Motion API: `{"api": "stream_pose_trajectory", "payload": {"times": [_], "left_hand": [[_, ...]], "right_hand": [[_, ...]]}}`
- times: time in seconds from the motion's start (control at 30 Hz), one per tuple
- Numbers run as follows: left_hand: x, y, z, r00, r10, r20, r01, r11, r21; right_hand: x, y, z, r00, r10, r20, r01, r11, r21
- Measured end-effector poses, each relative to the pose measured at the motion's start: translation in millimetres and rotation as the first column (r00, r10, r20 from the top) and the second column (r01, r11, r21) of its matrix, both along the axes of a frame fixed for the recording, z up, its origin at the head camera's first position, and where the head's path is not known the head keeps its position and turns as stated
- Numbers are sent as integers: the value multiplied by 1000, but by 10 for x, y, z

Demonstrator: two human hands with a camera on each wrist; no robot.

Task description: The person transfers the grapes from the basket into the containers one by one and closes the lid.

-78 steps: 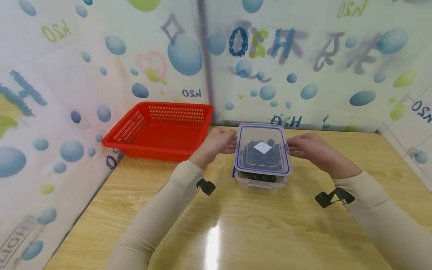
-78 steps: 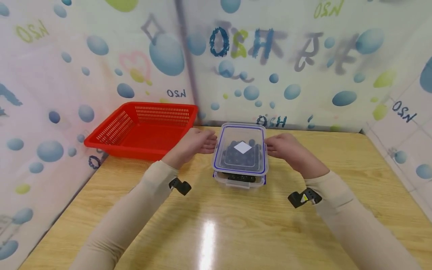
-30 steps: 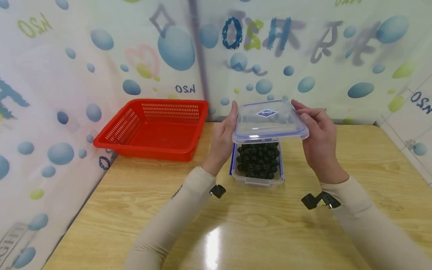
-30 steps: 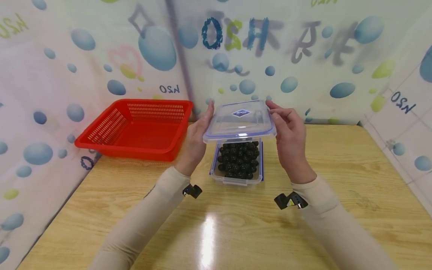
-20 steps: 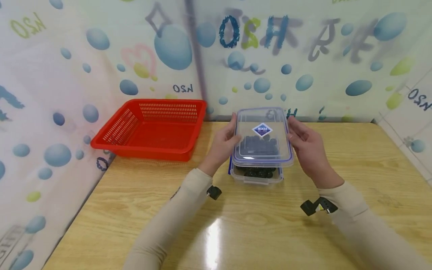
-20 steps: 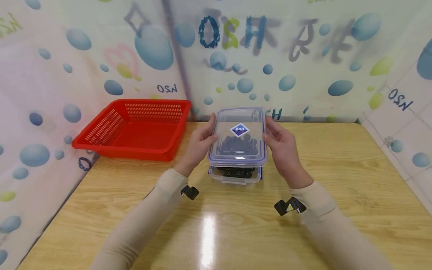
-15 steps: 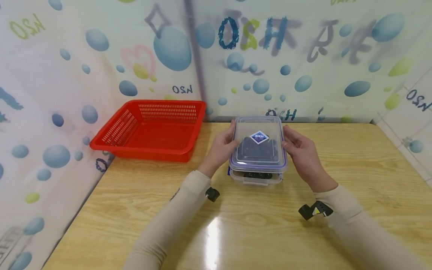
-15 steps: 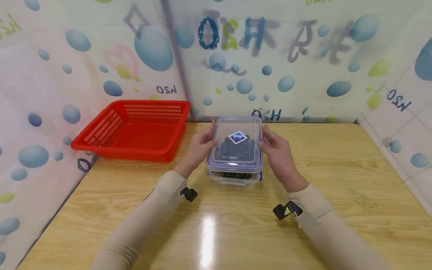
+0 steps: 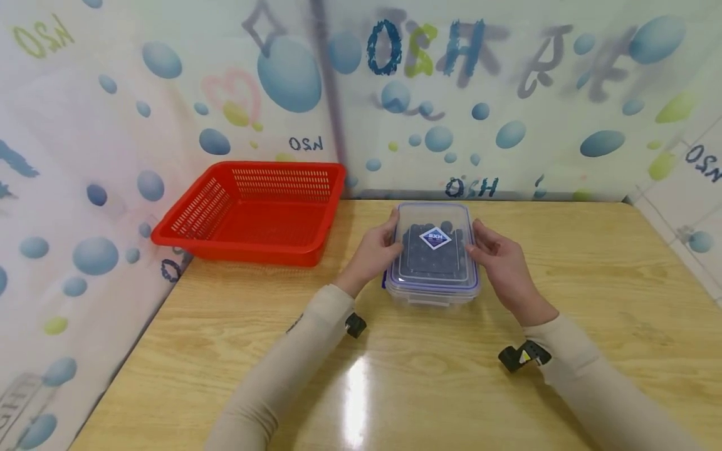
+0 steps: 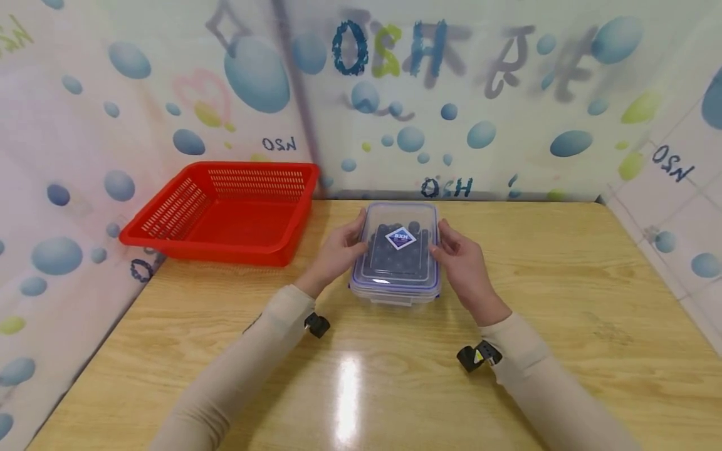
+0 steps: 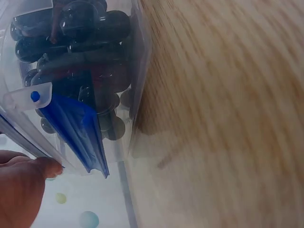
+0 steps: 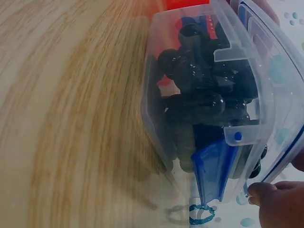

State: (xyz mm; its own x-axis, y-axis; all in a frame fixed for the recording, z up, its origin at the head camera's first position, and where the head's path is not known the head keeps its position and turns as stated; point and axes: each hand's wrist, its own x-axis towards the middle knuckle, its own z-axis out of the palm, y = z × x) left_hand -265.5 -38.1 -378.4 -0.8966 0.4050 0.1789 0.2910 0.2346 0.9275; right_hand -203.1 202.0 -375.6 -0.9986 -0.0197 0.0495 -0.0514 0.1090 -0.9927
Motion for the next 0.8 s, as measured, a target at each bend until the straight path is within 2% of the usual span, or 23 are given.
{"api": "stream_pose_trajectory", "payload": {"times": [0.13, 0.33, 0.5, 0.63, 0.8], "left_hand": [[1, -3, -4, 1000, 0, -2, 0, 998, -55], [3, -3, 13, 1000, 8, -19, -10, 993, -120], [0, 2, 9, 1000, -7, -28, 3, 989, -150], [-5, 0, 16, 999, -25, -25, 21, 985, -170], [-9, -12, 29, 999, -32, -17, 27, 963, -267]], "right_hand": [[2, -18, -13, 1000, 2, 6, -3, 999, 34], [-6, -19, -10, 999, 17, 46, -24, 988, 154], [-8, -7, -32, 996, 30, 87, -43, 986, 159], [-11, -6, -55, 996, 34, 84, -47, 987, 153], [-13, 5, -91, 996, 18, 91, -36, 979, 201]]}}
